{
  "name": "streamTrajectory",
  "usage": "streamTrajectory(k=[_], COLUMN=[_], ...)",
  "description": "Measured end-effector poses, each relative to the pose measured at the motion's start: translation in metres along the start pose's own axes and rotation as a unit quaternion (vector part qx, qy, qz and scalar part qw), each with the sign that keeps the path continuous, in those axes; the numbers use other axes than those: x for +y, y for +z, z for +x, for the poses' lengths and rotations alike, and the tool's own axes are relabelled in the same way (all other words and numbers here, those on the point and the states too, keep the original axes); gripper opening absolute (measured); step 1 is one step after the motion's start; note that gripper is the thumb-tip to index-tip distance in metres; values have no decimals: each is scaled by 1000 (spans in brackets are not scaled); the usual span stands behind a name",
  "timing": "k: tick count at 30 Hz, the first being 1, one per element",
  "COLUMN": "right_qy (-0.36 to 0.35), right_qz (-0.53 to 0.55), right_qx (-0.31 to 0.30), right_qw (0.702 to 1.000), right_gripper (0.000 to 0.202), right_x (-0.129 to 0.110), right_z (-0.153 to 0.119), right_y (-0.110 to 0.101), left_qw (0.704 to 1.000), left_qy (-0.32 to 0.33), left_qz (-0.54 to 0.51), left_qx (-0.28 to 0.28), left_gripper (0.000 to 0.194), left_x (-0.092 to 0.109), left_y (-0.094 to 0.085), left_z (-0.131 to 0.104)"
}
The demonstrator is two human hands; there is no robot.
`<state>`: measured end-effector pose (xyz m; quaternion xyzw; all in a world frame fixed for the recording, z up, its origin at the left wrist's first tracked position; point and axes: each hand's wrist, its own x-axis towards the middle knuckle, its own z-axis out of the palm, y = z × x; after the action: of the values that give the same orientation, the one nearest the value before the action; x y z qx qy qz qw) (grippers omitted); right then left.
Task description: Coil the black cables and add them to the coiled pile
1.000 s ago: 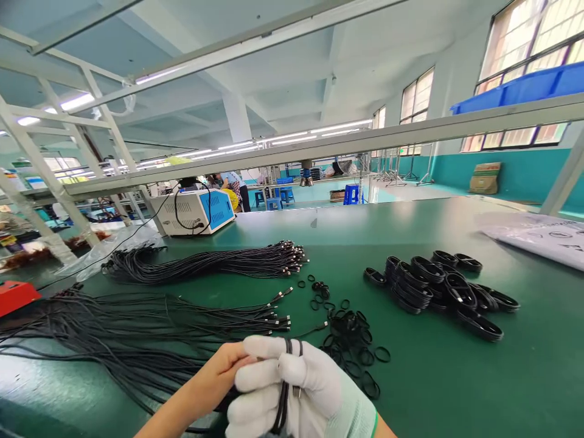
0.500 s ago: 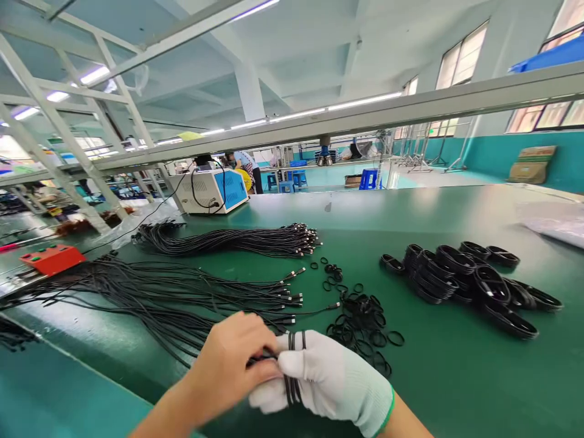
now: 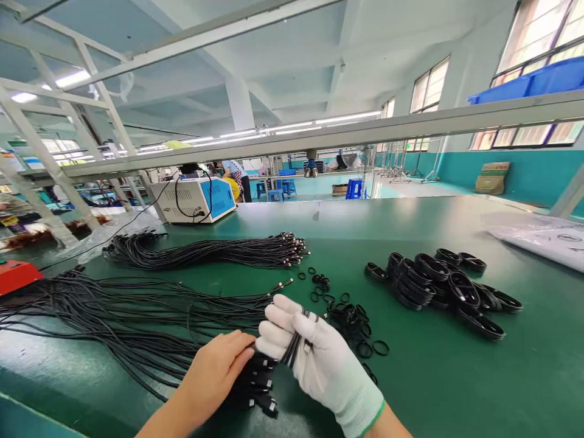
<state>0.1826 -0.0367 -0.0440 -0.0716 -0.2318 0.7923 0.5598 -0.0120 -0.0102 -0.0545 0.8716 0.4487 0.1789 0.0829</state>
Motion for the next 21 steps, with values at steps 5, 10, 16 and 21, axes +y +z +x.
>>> streamTrajectory(k=[5,10,16,21], right_qy=[-1,145,266,235], right_qz=[-111,-173,-50,18], right_qx=[97,20,-104,-71], right_qw=[989,974,957,969], right_gripper=[37,30,31,31], right_x=[5,24,43,51], right_z=[1,-11,-17,-14], right_y=[-9,-7,-1,-3], left_qw=[989,989,951,921], left_qy=[109,143,32,-19], left_qz=[99,46,-287,-373], left_qx=[27,-3,-107,-110], left_gripper=[18,8,7,20], left_x=[39,35,10,6], left_y=[4,-24,-41,-14], left_z=[-16,-8,4,6])
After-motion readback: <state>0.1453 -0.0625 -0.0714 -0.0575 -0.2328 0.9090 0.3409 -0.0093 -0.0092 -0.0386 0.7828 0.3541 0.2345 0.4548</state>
